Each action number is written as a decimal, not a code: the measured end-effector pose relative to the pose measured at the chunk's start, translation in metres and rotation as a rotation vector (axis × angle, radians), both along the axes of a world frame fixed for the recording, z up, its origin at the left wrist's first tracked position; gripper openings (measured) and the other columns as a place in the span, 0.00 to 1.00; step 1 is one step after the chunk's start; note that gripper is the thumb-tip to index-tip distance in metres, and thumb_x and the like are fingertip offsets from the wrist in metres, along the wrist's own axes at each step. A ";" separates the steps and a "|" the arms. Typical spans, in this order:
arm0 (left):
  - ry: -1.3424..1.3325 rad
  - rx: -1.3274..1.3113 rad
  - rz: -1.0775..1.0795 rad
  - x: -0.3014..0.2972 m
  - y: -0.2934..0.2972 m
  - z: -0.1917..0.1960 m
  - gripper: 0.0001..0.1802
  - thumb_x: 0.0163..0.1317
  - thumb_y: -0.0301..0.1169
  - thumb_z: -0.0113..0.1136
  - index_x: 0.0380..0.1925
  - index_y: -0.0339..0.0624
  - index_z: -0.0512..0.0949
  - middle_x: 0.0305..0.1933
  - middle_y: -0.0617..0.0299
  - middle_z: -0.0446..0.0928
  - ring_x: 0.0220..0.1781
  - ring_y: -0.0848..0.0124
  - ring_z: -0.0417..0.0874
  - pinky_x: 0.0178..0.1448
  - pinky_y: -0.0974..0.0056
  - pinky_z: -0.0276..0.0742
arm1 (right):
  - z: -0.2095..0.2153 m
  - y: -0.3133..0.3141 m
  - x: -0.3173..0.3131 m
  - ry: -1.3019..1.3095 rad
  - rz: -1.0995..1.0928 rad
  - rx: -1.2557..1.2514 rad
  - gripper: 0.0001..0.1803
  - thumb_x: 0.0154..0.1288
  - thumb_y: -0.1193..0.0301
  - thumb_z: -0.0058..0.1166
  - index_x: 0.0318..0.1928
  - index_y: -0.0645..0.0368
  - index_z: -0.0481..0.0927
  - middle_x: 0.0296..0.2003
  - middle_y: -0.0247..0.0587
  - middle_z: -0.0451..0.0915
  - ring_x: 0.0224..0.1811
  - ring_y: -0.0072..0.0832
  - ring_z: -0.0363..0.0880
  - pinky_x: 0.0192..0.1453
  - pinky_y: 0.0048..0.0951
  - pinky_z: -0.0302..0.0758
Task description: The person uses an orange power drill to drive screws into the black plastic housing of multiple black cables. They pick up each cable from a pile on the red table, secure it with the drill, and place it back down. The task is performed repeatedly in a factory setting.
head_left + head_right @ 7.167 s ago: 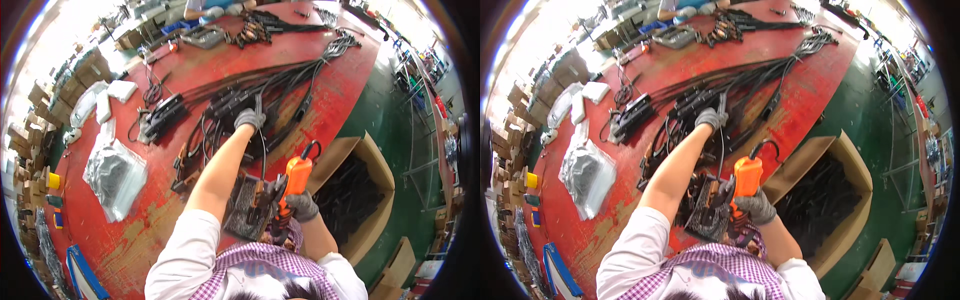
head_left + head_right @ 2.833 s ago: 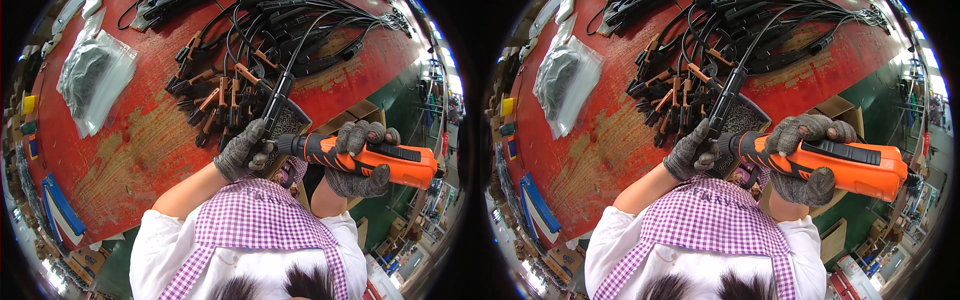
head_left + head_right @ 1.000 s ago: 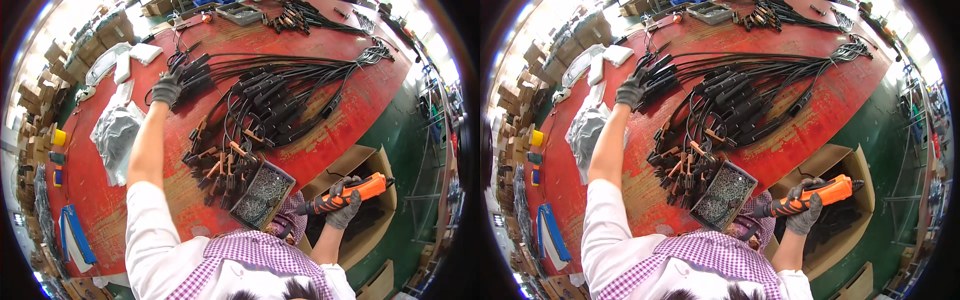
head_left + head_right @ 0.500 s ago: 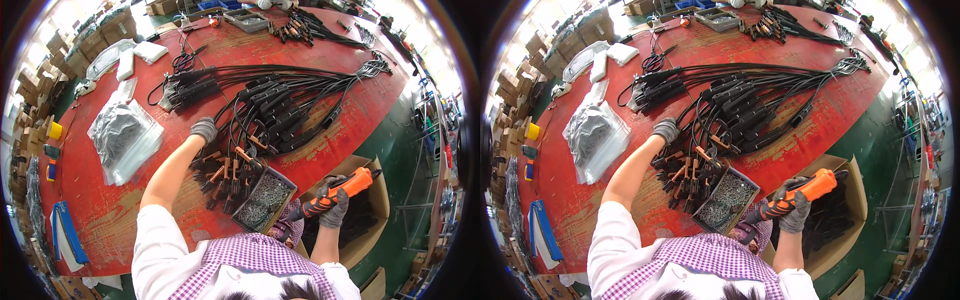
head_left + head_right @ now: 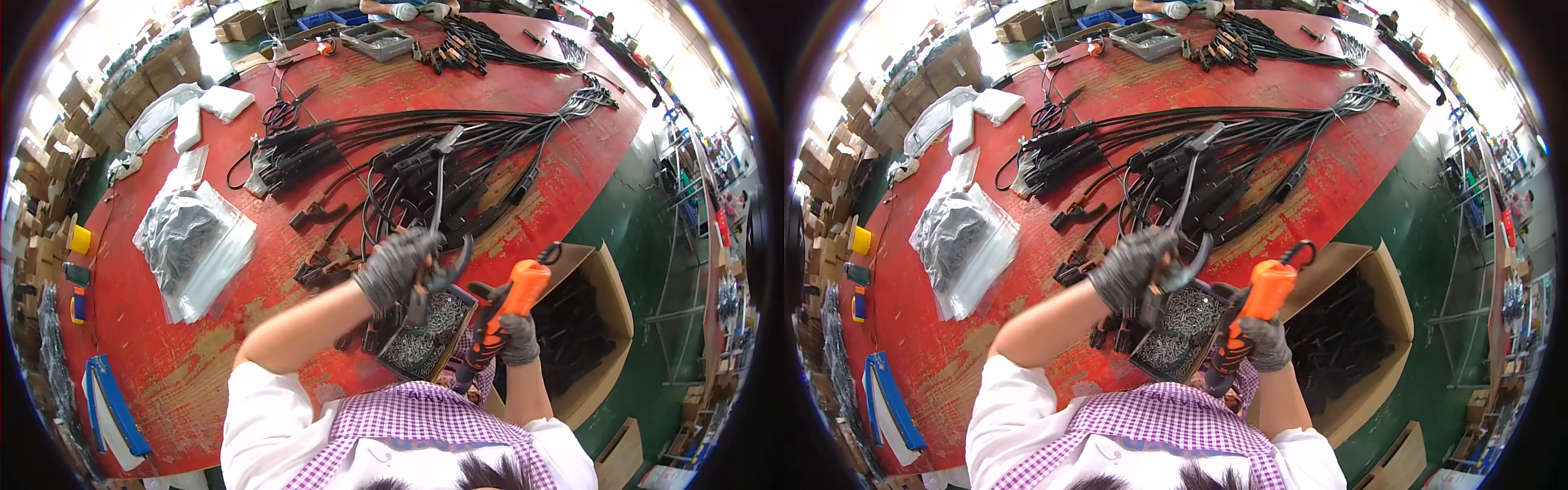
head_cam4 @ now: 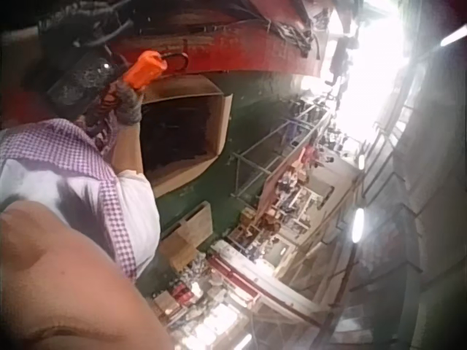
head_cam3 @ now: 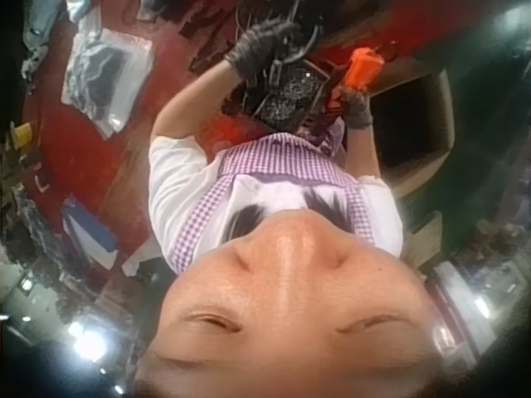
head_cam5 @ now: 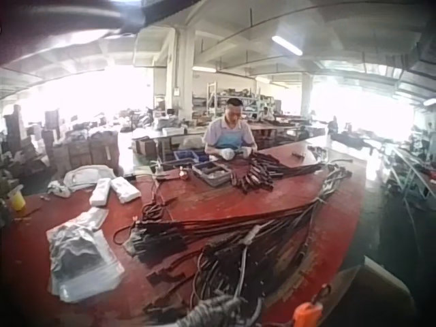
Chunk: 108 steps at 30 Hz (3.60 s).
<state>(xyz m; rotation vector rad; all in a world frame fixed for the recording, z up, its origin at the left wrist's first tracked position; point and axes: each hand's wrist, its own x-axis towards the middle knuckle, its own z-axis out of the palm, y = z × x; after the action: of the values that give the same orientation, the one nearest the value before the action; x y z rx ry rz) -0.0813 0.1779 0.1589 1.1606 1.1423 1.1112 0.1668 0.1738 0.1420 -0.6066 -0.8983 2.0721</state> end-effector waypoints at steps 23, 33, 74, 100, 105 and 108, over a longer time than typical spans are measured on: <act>0.375 -0.423 0.218 0.078 0.243 -0.095 0.21 0.49 0.45 0.59 0.34 0.39 0.75 0.26 0.53 0.77 0.30 0.59 0.78 0.35 0.59 0.74 | 0.005 0.003 0.012 0.222 0.138 0.008 0.22 0.42 0.68 0.66 0.38 0.60 0.71 0.37 0.44 0.73 0.31 0.31 0.77 0.28 0.29 0.76; -0.944 -0.639 -0.085 0.060 0.122 -0.036 0.17 0.52 0.45 0.60 0.25 0.42 0.72 0.22 0.59 0.74 0.25 0.64 0.77 0.40 0.53 0.76 | 0.004 0.007 0.002 0.353 0.176 -0.023 0.22 0.44 0.69 0.63 0.40 0.59 0.69 0.37 0.50 0.70 0.27 0.36 0.77 0.26 0.34 0.79; -1.336 -0.640 0.234 0.030 -0.098 -0.070 0.19 0.63 0.40 0.48 0.50 0.46 0.62 0.25 0.59 0.70 0.10 0.85 0.62 0.08 0.82 0.56 | -0.032 0.006 -0.016 0.001 -0.492 0.393 0.22 0.53 0.72 0.58 0.46 0.62 0.64 0.41 0.54 0.72 0.33 0.33 0.77 0.39 0.38 0.76; -1.177 -0.593 0.251 0.042 -0.101 -0.067 0.19 0.63 0.42 0.47 0.54 0.60 0.60 0.27 0.61 0.71 0.13 0.79 0.65 0.13 0.78 0.58 | 0.039 0.010 -0.020 0.279 -0.415 0.527 0.22 0.51 0.65 0.55 0.46 0.59 0.66 0.36 0.45 0.75 0.27 0.30 0.74 0.28 0.32 0.74; -1.082 -0.618 0.297 0.045 -0.100 -0.067 0.19 0.61 0.50 0.47 0.47 0.55 0.66 0.24 0.62 0.72 0.11 0.80 0.65 0.11 0.78 0.58 | 0.061 0.010 -0.030 0.397 -0.369 0.619 0.23 0.51 0.66 0.55 0.47 0.60 0.65 0.38 0.43 0.74 0.28 0.26 0.74 0.26 0.28 0.75; -1.106 -0.619 0.265 0.044 -0.102 -0.071 0.19 0.62 0.48 0.47 0.49 0.57 0.63 0.23 0.61 0.71 0.11 0.79 0.65 0.11 0.77 0.58 | 0.060 0.009 -0.042 0.417 -0.344 0.633 0.23 0.51 0.65 0.55 0.46 0.60 0.65 0.38 0.45 0.74 0.28 0.27 0.75 0.25 0.28 0.76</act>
<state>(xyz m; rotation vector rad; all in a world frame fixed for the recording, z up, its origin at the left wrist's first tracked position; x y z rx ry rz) -0.0372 0.0763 0.0882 -0.1503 0.6431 1.2058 0.1244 0.1824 0.2025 0.0181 -1.0386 1.4157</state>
